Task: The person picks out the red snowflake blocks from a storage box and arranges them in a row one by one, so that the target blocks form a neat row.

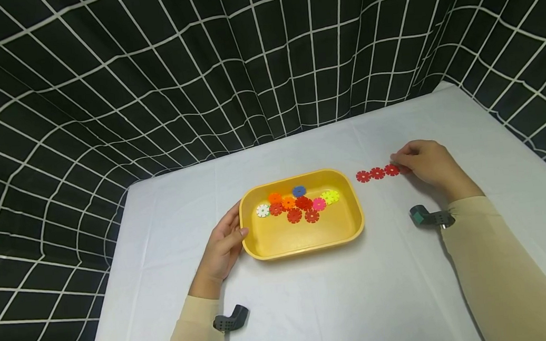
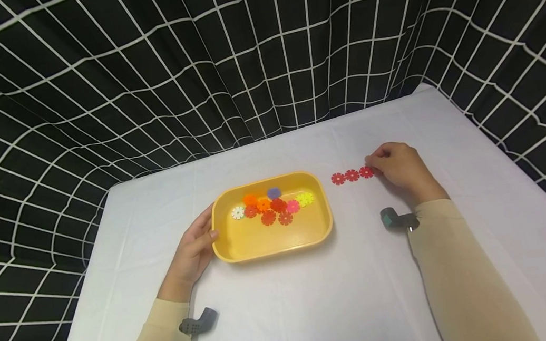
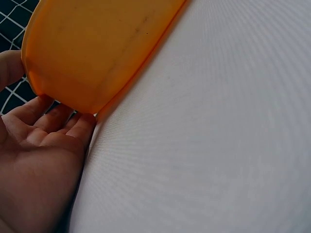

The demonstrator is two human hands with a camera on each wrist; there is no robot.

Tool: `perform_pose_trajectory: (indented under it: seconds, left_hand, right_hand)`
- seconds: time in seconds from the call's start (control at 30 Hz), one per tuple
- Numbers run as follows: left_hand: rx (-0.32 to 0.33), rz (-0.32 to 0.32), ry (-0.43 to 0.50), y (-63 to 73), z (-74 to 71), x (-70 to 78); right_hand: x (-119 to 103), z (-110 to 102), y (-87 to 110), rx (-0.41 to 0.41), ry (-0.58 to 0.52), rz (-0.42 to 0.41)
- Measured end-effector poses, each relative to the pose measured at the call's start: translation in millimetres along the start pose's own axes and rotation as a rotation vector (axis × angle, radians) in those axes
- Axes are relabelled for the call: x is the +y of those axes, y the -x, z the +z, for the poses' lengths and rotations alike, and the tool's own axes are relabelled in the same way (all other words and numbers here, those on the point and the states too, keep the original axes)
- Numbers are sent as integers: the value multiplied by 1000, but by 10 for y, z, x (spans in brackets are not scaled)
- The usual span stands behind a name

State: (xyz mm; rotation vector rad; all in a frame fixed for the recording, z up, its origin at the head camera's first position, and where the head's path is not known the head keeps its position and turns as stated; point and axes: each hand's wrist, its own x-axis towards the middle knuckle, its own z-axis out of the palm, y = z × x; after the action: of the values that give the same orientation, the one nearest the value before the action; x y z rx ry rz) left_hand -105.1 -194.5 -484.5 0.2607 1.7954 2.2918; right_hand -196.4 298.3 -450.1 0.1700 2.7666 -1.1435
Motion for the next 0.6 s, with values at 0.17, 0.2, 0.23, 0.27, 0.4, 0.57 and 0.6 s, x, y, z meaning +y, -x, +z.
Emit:
perform_pose_trajectory:
  seconds: [0.17,0.2,0.23,0.27,0.4,0.57,0.6]
  left_hand:
    - [0,2,2,-4,7,10]
    - [0,2,2,-4,8,11]
    - [-1,2,2,-4,10,13]
    - [-2,2,3,-3,11,15]
    - [-2,0,1,-1,14,20]
    - [-3,-1,-2,2,14,20]
    - [-3,-1,-2,2,14,20]
  right_hand:
    - [2,-4,-14,-10,5,-7]
    - [3,-3,-17,-12,5,-7]
    - [4,-2,-18,-14,4,-6]
    - [5,-1,-20,-15,3,-5]
    - [7,6,-21,-17,-1,7]
    - [-2,13,-16,-21,-4,4]
    - [-2,13,-14,-23,-6,1]
